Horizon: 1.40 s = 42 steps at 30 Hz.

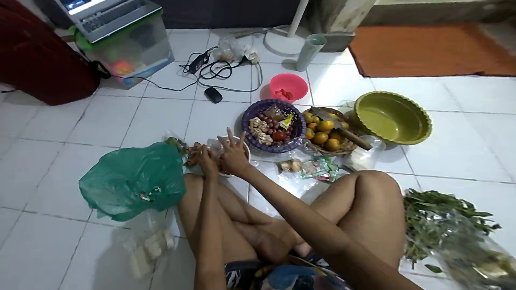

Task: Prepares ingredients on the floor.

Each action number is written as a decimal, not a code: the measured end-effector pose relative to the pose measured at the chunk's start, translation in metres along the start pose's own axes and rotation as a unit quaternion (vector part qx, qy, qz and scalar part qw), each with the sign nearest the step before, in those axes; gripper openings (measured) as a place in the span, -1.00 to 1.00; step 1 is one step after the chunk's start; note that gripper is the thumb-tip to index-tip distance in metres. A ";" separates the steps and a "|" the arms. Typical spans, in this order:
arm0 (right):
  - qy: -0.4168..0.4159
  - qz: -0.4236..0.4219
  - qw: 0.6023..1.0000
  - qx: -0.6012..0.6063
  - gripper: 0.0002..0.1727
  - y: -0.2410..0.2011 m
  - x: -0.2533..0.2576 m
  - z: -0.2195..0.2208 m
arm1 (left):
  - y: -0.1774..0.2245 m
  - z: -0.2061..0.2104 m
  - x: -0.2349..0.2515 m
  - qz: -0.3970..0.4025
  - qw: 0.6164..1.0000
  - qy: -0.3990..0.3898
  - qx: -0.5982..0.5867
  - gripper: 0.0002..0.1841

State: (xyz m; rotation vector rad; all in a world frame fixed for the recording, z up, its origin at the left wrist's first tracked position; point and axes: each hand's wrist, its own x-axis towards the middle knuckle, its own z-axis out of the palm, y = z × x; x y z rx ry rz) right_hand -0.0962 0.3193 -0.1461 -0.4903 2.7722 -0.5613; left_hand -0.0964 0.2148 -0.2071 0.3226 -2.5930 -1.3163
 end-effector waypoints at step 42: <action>0.296 -0.017 0.908 0.295 -0.71 0.093 -0.187 -0.047 | 0.065 0.003 -0.048 0.081 0.996 0.033 -0.016 -0.76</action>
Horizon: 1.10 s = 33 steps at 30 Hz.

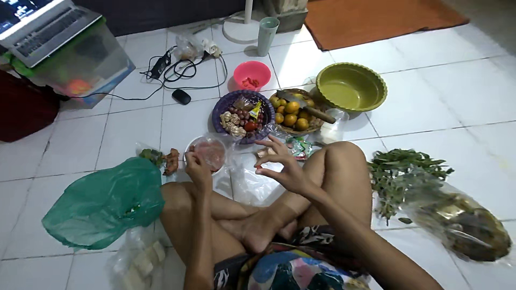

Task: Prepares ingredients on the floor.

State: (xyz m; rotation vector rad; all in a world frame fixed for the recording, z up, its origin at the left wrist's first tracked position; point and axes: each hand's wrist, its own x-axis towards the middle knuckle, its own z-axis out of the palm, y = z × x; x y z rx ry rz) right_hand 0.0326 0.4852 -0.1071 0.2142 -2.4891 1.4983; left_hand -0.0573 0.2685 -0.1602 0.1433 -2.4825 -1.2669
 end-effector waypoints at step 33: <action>0.123 0.243 0.953 -0.133 -0.47 0.134 0.286 -0.076 | -0.089 -0.025 -0.014 -0.030 0.996 -0.034 -0.074 -0.56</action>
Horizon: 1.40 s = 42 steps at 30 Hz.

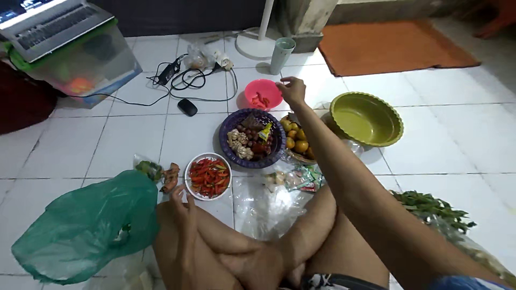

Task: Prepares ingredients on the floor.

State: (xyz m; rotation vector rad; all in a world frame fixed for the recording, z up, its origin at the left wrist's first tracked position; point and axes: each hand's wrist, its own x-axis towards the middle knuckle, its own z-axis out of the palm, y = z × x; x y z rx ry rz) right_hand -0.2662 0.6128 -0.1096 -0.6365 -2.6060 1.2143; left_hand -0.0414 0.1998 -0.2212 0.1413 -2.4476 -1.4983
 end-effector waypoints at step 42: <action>-0.431 -0.097 0.848 -0.293 -0.48 0.023 -0.120 0.060 | 0.030 0.040 0.043 -0.302 0.898 -0.174 0.269 -0.25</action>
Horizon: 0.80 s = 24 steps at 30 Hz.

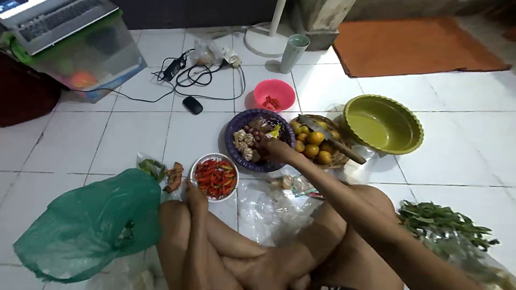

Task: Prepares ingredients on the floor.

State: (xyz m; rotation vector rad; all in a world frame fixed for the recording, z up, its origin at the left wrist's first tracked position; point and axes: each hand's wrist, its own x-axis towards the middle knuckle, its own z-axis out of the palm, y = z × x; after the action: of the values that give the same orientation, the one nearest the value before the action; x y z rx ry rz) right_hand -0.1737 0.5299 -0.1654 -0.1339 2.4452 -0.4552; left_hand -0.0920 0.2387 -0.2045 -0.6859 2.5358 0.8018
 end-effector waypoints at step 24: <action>0.104 0.021 0.994 0.018 -0.52 0.025 0.001 0.024 | -0.013 -0.026 0.031 0.069 0.997 -0.022 -0.007 -0.46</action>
State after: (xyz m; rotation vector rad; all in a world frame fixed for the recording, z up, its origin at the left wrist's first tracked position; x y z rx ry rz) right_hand -0.1593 0.5468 -0.1921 -0.0203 2.6354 -0.5179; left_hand -0.1151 0.2030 -0.2053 -0.4964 2.5615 0.8713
